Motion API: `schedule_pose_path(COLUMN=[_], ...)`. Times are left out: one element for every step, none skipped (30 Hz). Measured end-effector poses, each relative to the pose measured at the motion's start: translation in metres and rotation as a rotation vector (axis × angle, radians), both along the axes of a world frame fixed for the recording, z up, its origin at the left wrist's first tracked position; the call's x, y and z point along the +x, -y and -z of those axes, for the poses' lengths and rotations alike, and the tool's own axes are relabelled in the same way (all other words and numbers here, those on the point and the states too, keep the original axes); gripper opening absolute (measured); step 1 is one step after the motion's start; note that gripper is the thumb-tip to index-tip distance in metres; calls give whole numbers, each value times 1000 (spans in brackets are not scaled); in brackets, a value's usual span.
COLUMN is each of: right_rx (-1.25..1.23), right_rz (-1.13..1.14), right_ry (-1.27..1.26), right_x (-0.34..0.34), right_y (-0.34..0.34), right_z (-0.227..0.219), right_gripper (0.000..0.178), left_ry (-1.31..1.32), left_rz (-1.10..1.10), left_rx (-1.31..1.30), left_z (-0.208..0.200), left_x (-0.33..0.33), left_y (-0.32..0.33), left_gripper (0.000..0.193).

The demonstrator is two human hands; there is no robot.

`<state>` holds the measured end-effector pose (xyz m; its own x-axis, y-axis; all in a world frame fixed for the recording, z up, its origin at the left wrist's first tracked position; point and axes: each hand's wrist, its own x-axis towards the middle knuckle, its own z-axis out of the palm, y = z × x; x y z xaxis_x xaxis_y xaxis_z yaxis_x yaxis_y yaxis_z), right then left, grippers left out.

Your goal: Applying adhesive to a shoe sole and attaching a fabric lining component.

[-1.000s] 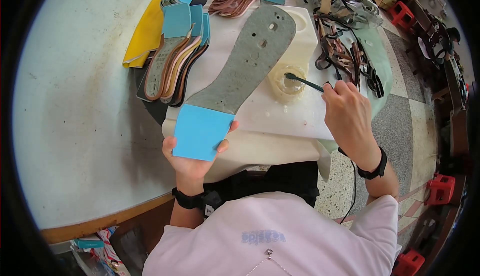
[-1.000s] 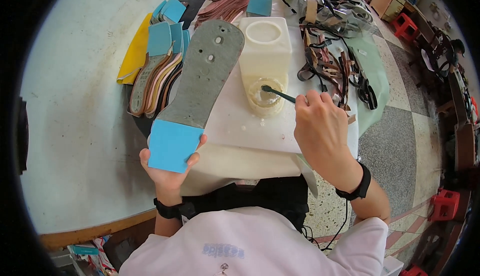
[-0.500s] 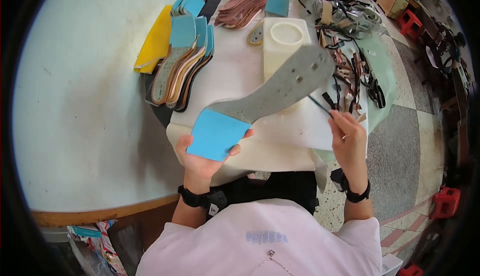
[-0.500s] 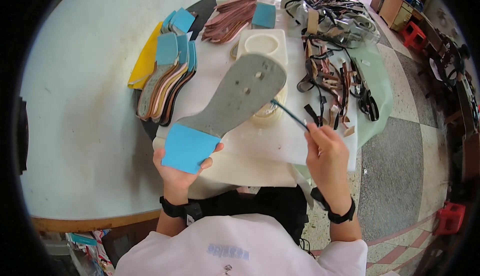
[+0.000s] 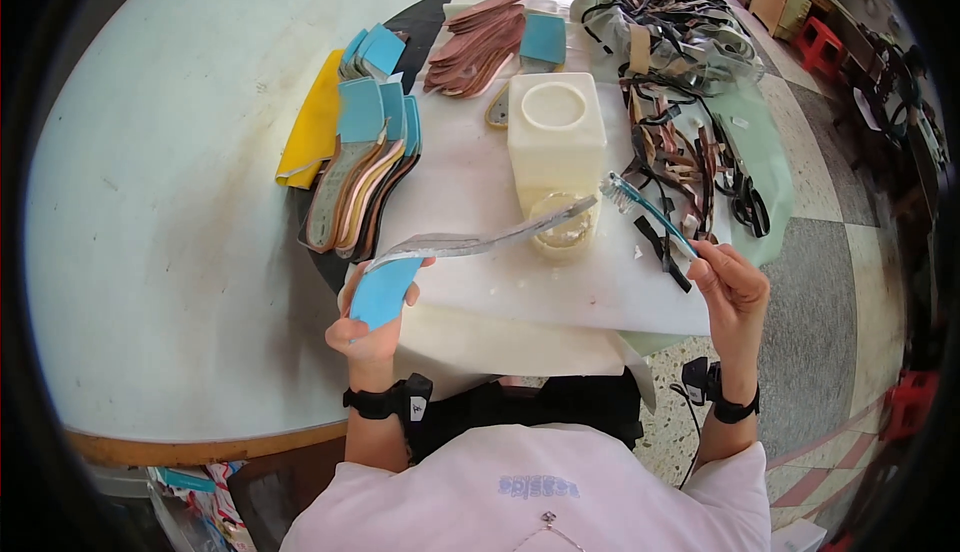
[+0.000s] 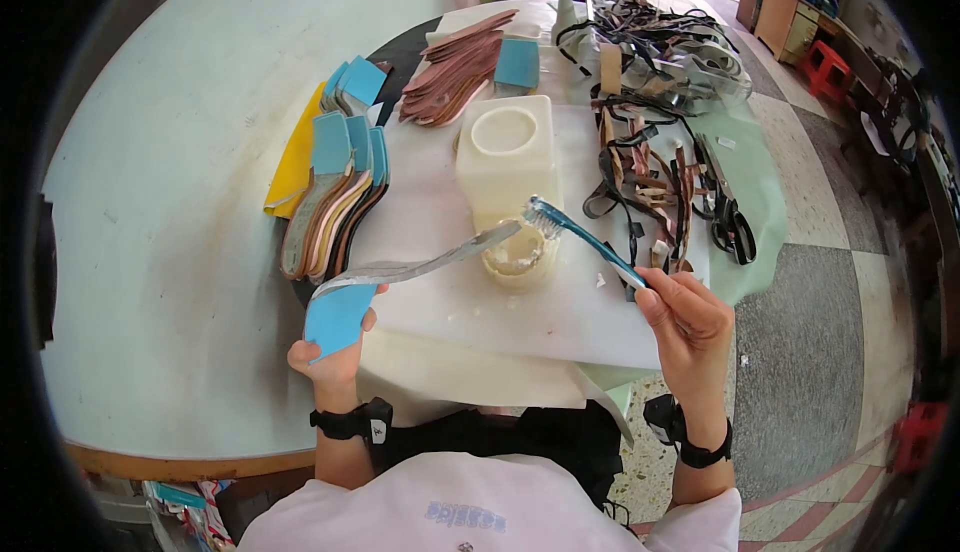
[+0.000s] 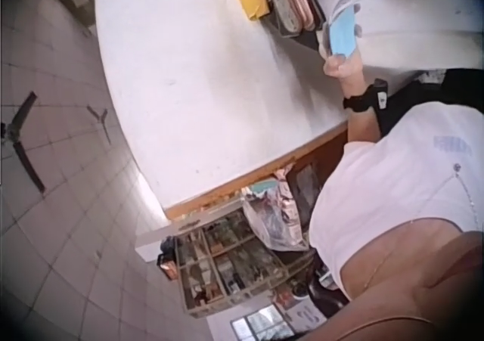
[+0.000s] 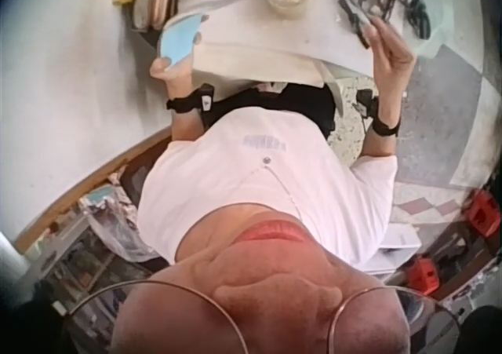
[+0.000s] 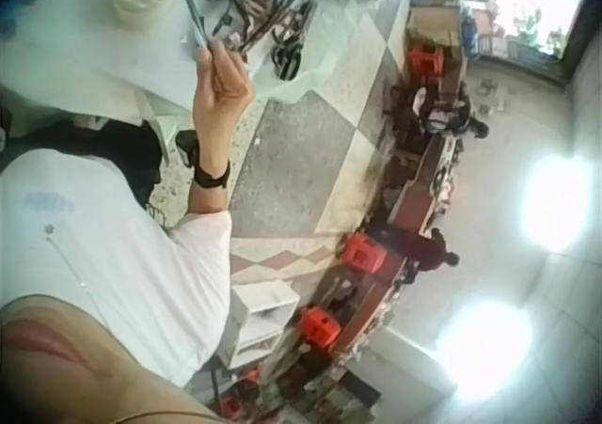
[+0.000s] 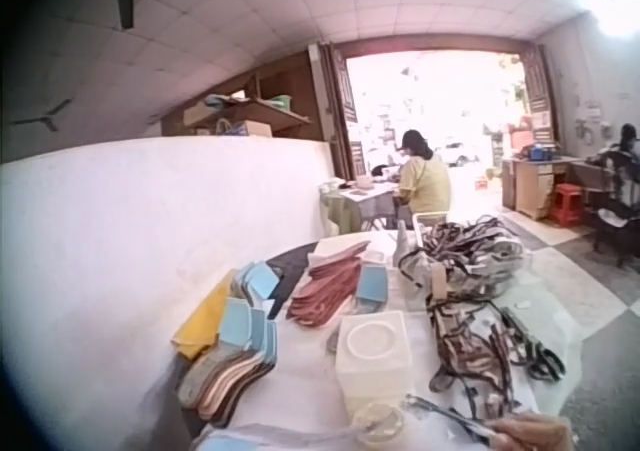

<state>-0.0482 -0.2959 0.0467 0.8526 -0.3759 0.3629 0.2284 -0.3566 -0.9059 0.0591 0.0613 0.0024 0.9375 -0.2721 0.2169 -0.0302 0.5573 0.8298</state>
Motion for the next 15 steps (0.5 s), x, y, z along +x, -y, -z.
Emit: schedule_pose_path(right_rx=[-26, -50, -48, -110, -173, -173, -192, -211, -209, -228, -247, -247, -258, -269, -269], right_rz=[-13, -33, -35, -35, -36, -39, -29, -16, -18, -17, -12, -10, 8, 22, 22], right_ry=[13, 27, 26, 29, 33, 33, 58, 82, 82, 88, 93, 91, 88, 85, 83], right_x=[1, 1, 1, 0, 1, 1, 1, 2, 3, 5, 6, 6, 7, 8, 9], right_y=[0, 0, 1, 1, 1, 0, -1, -3, -4, -5, -5, -5, -5, -4, -3], right_z=[-4, -8, -12, -17, -20, -22, -22, -22, -21, -20, -20, -20, -18, -17, -15], right_gripper=[20, 21, 21, 21, 21, 21, 21, 21, 21, 21, 22, 22, 23, 24, 24], left_ry=[15, 31, 30, 67, 106, 106, 97, 89, 89, 74, 60, 59, 60, 61, 60], left_rz=[-17, -41, -42, -13, 15, 12, 12, 13, 12, -3, -13, -10, -18, -28, -28], left_rx=[31, 63, 65, 47, 28, 29, 47, 64, 66, 43, 20, 20, 35, 50, 50], left_z=[1, 1, 0, -1, -2, -3, -4, -4, -3, -2, -2, -2, -3, -5, -5], left_x=[2, 2, 3, 4, 6, 7, 7, 8, 8, 7, 7, 7, 6, 6, 6], left_y=[0, 0, 1, 2, 3, 4, 5, 4, 4, 2, 2, 1, -1, -1, -2], left_gripper=[83, 83, 83, 79, 76, 76, 77, 77, 77, 77, 77, 77, 77, 77, 77])
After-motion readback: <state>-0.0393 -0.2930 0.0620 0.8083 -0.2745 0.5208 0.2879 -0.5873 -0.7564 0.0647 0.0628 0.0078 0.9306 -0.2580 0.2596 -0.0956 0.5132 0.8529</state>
